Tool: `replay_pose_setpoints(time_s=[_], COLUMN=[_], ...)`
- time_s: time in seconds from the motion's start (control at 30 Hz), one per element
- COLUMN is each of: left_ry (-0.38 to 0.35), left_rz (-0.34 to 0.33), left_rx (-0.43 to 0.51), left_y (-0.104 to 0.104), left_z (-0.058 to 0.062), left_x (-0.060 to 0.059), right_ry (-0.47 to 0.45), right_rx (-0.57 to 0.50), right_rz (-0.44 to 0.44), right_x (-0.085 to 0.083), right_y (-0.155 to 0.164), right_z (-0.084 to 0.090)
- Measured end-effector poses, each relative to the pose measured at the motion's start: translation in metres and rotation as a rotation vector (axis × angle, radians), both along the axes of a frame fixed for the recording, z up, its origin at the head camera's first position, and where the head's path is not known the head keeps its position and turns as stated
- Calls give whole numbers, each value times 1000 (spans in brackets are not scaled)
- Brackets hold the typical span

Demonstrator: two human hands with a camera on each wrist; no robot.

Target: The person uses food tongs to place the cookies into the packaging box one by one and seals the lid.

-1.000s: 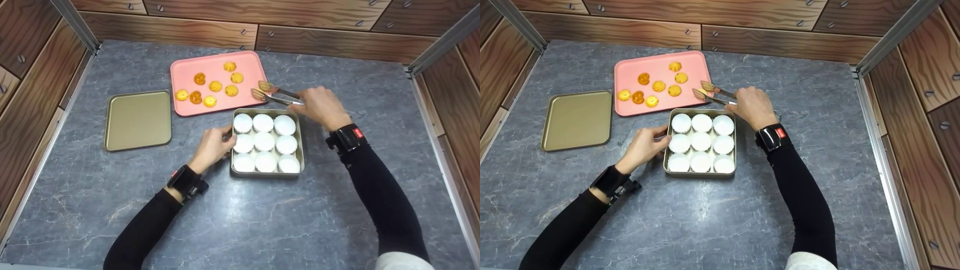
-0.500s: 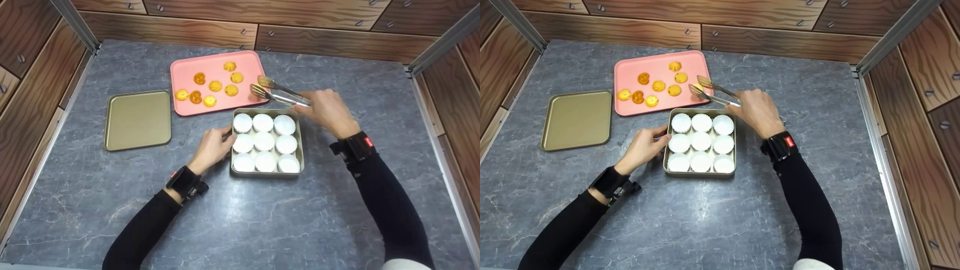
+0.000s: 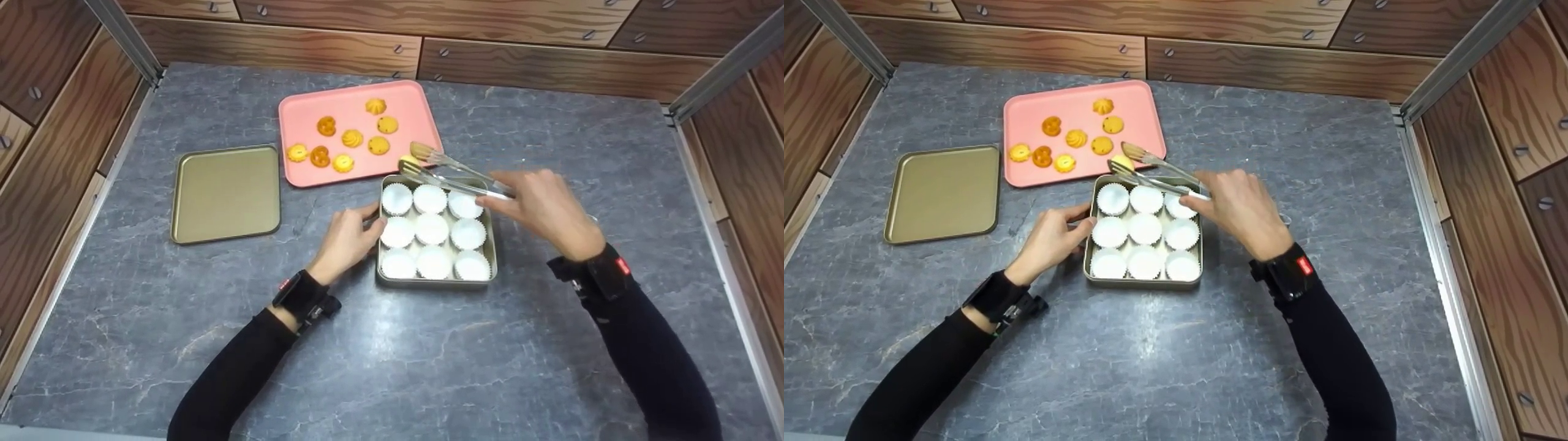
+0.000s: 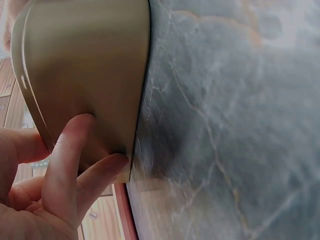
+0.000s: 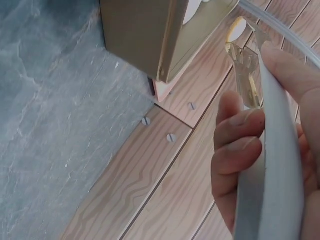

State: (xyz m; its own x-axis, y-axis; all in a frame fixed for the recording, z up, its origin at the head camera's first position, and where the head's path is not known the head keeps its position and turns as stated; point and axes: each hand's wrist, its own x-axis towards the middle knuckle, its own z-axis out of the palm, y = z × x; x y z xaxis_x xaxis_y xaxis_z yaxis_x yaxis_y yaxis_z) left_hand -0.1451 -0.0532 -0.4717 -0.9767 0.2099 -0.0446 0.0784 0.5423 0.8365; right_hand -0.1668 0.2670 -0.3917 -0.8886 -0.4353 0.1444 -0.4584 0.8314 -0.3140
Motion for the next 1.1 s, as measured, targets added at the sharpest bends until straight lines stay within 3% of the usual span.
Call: replay_pose_setpoints(time_s=[0.37,1.1], left_ry=[19,7], left_rz=[12,8], left_rx=[-5,5], left_y=[0,0], left_z=[-1,-2], left_x=[-1,1], right_ry=[-2,3], right_rx=[-37,56], right_rz=[70,80], right_x=[15,13], right_y=[-5,-18], right_z=[-9,-22])
